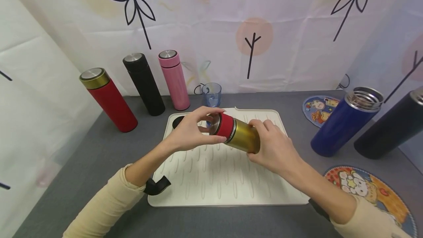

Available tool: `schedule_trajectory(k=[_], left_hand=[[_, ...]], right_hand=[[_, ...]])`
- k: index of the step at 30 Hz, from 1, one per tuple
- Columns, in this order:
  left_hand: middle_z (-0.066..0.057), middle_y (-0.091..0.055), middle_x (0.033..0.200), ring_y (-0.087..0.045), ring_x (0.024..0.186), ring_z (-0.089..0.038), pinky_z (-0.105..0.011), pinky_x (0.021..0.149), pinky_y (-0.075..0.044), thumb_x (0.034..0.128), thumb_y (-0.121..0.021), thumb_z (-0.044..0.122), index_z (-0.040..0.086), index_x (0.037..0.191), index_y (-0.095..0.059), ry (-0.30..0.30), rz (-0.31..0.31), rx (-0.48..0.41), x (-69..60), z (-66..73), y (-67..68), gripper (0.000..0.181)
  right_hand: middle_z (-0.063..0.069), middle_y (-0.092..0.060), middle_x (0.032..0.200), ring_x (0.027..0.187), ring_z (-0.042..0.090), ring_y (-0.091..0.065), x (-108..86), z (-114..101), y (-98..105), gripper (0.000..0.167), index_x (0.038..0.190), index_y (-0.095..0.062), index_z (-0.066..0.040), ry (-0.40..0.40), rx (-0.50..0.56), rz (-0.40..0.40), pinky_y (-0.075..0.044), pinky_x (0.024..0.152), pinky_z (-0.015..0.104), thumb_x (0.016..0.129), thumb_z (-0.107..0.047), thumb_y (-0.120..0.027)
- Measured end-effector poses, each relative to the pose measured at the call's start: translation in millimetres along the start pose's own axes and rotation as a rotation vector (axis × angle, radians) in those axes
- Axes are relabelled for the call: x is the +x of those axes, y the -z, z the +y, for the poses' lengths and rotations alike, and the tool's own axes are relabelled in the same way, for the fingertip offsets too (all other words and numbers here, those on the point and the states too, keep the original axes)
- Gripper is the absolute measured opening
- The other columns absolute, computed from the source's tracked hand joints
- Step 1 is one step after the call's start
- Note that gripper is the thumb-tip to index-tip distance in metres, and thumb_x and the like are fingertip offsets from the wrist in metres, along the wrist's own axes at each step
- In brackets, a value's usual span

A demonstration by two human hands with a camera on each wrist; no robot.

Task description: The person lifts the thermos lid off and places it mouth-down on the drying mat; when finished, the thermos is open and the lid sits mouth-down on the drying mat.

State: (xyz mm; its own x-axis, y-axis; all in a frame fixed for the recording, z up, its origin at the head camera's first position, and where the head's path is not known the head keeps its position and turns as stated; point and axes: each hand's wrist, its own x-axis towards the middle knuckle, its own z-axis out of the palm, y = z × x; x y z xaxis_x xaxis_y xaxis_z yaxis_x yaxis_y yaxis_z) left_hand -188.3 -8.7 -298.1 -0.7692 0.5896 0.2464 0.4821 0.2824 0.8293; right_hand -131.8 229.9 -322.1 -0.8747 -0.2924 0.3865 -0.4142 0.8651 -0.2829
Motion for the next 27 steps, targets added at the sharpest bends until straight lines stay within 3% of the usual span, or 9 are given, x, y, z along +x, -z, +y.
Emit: schedule_trajectory(k=[5, 8, 17, 27], left_hand=[[0.001, -0.056, 0.113, -0.055, 0.102, -0.016, -0.025, 0.075, -0.053, 0.0778, -0.079, 0.029, 0.017, 0.129, -0.058, 0.12, 0.05, -0.025, -0.7, 6.3, 2.0, 0.057], [0.002, -0.057, 0.112, -0.055, 0.103, -0.016, -0.029, 0.072, -0.053, 0.0783, -0.078, 0.033, 0.02, 0.127, -0.059, 0.158, 0.073, -0.01, -0.5, 8.2, 5.8, 0.054], [0.002, -0.054, 0.121, -0.053, 0.107, -0.018, -0.029, 0.072, -0.054, 0.0776, -0.08, 0.028, 0.02, 0.13, -0.057, 0.147, 0.126, -0.013, 2.5, -4.9, 3.5, 0.057], [-0.002, -0.051, 0.126, -0.05, 0.107, -0.019, -0.026, 0.078, -0.051, 0.0753, -0.082, 0.023, 0.015, 0.138, -0.051, 0.145, 0.145, 0.037, 8.6, -22.1, -14.3, 0.07]], right_hand=[[0.018, -0.055, 0.099, 0.081, 0.032, -0.058, 0.5, 0, 1, 0.075, 0.121, -0.051, -0.003, 0.005, -0.002, 0.015, -0.053, 0.066, 0.053, 0.057, -0.015, -0.089], [0.018, -0.055, 0.099, 0.081, 0.033, -0.059, 0.6, 2, 2, 0.076, 0.121, -0.051, -0.003, -0.001, 0.003, 0.028, -0.053, 0.065, 0.054, 0.056, -0.015, -0.089], [0.023, -0.054, 0.104, 0.087, 0.037, -0.056, 6.1, 15, 5, 0.078, 0.123, -0.048, -0.001, -0.07, 0.059, 0.078, -0.051, 0.067, 0.058, 0.058, -0.014, -0.088], [0.03, -0.049, 0.11, 0.096, 0.045, -0.051, 17.7, 36, 9, 0.082, 0.129, -0.039, 0.007, -0.22, 0.148, 0.079, -0.046, 0.076, 0.062, 0.066, -0.017, -0.086]])
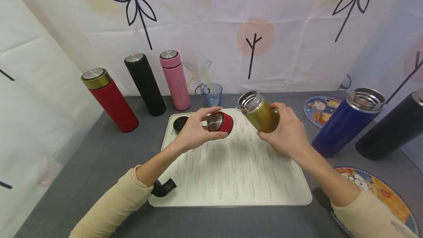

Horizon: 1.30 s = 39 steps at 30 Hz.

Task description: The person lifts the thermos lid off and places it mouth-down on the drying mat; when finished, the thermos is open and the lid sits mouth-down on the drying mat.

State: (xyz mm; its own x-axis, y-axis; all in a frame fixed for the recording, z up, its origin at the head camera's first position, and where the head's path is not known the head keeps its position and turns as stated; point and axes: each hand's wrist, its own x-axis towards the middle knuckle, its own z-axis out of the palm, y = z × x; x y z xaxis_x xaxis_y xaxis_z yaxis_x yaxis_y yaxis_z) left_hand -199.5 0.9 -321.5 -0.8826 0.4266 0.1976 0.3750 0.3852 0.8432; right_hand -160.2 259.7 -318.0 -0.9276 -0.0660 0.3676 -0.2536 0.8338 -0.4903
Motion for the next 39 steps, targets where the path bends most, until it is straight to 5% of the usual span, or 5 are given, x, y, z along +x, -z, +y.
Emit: schedule_trajectory(k=[9, 20, 39], left_hand=[[-0.007, -0.051, 0.128, -0.049, 0.115, -0.019, -0.027, 0.085, -0.048, 0.0769, -0.081, 0.023, 0.008, 0.136, -0.051, -0.052, 0.018, 0.099, 10.0, -15.2, -24.2, 0.068], [-0.008, -0.052, 0.126, -0.05, 0.114, -0.019, -0.026, 0.089, -0.044, 0.0743, -0.083, 0.024, 0.006, 0.134, -0.054, -0.032, -0.036, 0.217, 26.9, -20.6, -48.7, 0.069], [-0.005, -0.052, 0.126, -0.051, 0.112, -0.016, -0.019, 0.089, -0.041, 0.0727, -0.083, 0.025, 0.009, 0.134, -0.054, 0.031, -0.04, 0.334, 52.1, -27.9, -79.8, 0.07]], right_hand=[[0.032, -0.048, 0.115, 0.098, 0.047, -0.051, 20.5, 15, 1, 0.084, 0.136, -0.033, 0.007, -0.1, 0.07, 0.088, -0.044, 0.079, 0.063, 0.073, -0.02, -0.083], [0.029, -0.051, 0.116, 0.103, 0.045, -0.052, 57.5, 25, -2, 0.08, 0.136, -0.037, 0.002, -0.166, 0.131, 0.252, -0.044, 0.083, 0.059, 0.075, -0.025, -0.08], [0.02, -0.047, 0.13, 0.114, 0.035, -0.051, 105.6, 51, 0, 0.084, 0.143, -0.029, -0.008, -0.325, 0.272, 0.362, -0.042, 0.096, 0.051, 0.078, -0.035, -0.076]])
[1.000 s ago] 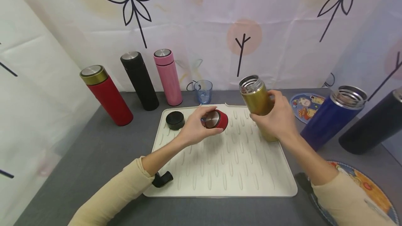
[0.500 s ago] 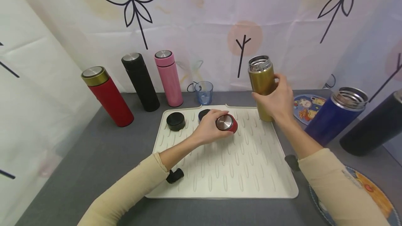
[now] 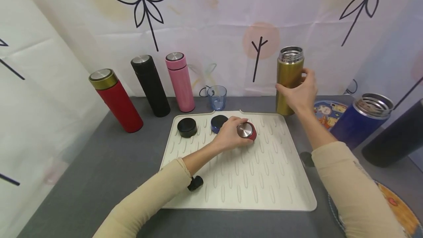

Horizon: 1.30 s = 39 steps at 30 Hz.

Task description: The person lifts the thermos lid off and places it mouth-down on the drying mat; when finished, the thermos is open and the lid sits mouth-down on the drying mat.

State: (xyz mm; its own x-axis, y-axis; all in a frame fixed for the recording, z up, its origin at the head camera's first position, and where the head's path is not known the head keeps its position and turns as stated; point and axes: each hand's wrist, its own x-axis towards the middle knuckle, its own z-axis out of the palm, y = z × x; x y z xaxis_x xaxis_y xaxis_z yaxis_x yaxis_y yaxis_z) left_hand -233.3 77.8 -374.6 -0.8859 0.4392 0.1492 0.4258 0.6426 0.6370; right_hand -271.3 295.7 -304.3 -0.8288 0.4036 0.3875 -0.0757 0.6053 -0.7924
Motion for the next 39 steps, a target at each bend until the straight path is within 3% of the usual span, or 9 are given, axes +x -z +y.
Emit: schedule_trajectory(k=[10, 19, 29, 39], left_hand=[[-0.004, -0.052, 0.126, -0.05, 0.112, -0.014, -0.018, 0.089, -0.04, 0.0722, -0.083, 0.029, 0.012, 0.134, -0.055, 0.025, -0.031, 0.084, 12.1, 8.7, -10.5, 0.07], [-0.002, -0.051, 0.13, -0.05, 0.114, -0.015, -0.019, 0.09, -0.039, 0.0726, -0.083, 0.03, 0.014, 0.134, -0.056, 0.067, -0.033, 0.125, 24.4, 14.6, -17.1, 0.069], [-0.001, -0.05, 0.132, -0.049, 0.116, -0.015, -0.018, 0.089, -0.04, 0.0749, -0.082, 0.032, 0.015, 0.134, -0.055, 0.107, -0.032, 0.141, 36.7, 15.8, -25.0, 0.067], [-0.002, -0.051, 0.131, -0.05, 0.115, -0.016, -0.019, 0.087, -0.041, 0.0753, -0.081, 0.034, 0.015, 0.135, -0.055, 0.154, -0.022, 0.181, 44.4, 15.9, -23.8, 0.068]], right_hand=[[0.013, -0.044, 0.139, 0.12, 0.028, -0.047, 15.2, 13, -6, 0.083, 0.145, -0.03, -0.017, -0.129, 0.006, 0.047, -0.039, 0.1, 0.044, 0.079, -0.042, -0.073], [0.009, -0.036, 0.145, 0.129, 0.023, -0.039, 22.3, 24, -9, 0.085, 0.147, -0.024, -0.021, -0.241, 0.079, 0.029, -0.033, 0.106, 0.042, 0.08, -0.046, -0.071], [0.008, -0.036, 0.146, 0.13, 0.022, -0.039, 26.0, 29, -10, 0.086, 0.147, -0.024, -0.021, -0.252, 0.072, 0.03, -0.032, 0.106, 0.04, 0.08, -0.046, -0.071], [0.007, -0.037, 0.146, 0.129, 0.019, -0.039, 26.2, 37, -12, 0.084, 0.147, -0.026, -0.022, -0.268, 0.081, 0.037, -0.032, 0.106, 0.036, 0.08, -0.045, -0.071]])
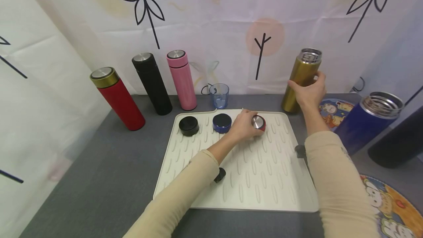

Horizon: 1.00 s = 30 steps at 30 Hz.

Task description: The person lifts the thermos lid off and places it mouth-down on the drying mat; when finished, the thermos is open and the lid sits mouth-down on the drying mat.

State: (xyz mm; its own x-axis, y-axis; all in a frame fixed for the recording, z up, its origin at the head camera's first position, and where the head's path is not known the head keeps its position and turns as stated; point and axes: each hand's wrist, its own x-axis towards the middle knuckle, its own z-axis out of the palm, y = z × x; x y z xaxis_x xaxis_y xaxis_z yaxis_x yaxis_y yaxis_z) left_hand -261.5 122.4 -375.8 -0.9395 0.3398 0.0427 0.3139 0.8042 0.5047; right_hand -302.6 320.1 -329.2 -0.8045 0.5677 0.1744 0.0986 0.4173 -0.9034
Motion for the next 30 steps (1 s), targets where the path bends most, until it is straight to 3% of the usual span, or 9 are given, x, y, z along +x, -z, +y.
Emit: schedule_trajectory(k=[11, 18, 24, 30], left_hand=[[-0.002, -0.05, 0.128, -0.049, 0.114, -0.016, -0.02, 0.085, -0.044, 0.0749, -0.082, 0.034, 0.016, 0.135, -0.055, 0.041, 0.066, -0.027, 4.1, -0.5, -3.4, 0.068], [-0.001, -0.047, 0.132, -0.048, 0.116, -0.015, -0.022, 0.083, -0.045, 0.0762, -0.081, 0.034, 0.019, 0.137, -0.052, 0.053, 0.06, -0.015, 4.0, 3.2, -4.4, 0.069], [-0.001, -0.047, 0.132, -0.048, 0.116, -0.015, -0.021, 0.084, -0.045, 0.0774, -0.08, 0.035, 0.02, 0.139, -0.051, 0.023, 0.05, 0.015, 0.9, 3.3, -0.6, 0.069], [-0.002, -0.048, 0.131, -0.048, 0.117, -0.016, -0.02, 0.086, -0.044, 0.0779, -0.079, 0.034, 0.019, 0.137, -0.052, -0.028, 0.087, 0.002, -4.8, 0.8, 0.8, 0.067]], right_hand=[[0.009, -0.039, 0.142, 0.125, 0.02, -0.042, -2.0, 7.7, -6.4, 0.085, 0.147, -0.027, -0.021, 0.012, -0.001, -0.011, -0.035, 0.104, 0.037, 0.079, -0.044, -0.073], [0.011, -0.037, 0.142, 0.125, 0.023, -0.04, -1.6, 10.1, -4.9, 0.088, 0.147, -0.024, -0.02, 0.02, -0.005, -0.031, -0.034, 0.104, 0.038, 0.079, -0.046, -0.072], [0.014, -0.033, 0.142, 0.126, 0.026, -0.038, -5.1, 9.5, -2.0, 0.091, 0.148, -0.019, -0.018, 0.023, -0.019, -0.06, -0.033, 0.104, 0.042, 0.08, -0.046, -0.071], [0.014, -0.03, 0.145, 0.129, 0.027, -0.036, -8.8, 8.5, 1.4, 0.094, 0.15, -0.015, -0.019, 0.016, -0.011, -0.083, -0.032, 0.105, 0.043, 0.079, -0.046, -0.072]])
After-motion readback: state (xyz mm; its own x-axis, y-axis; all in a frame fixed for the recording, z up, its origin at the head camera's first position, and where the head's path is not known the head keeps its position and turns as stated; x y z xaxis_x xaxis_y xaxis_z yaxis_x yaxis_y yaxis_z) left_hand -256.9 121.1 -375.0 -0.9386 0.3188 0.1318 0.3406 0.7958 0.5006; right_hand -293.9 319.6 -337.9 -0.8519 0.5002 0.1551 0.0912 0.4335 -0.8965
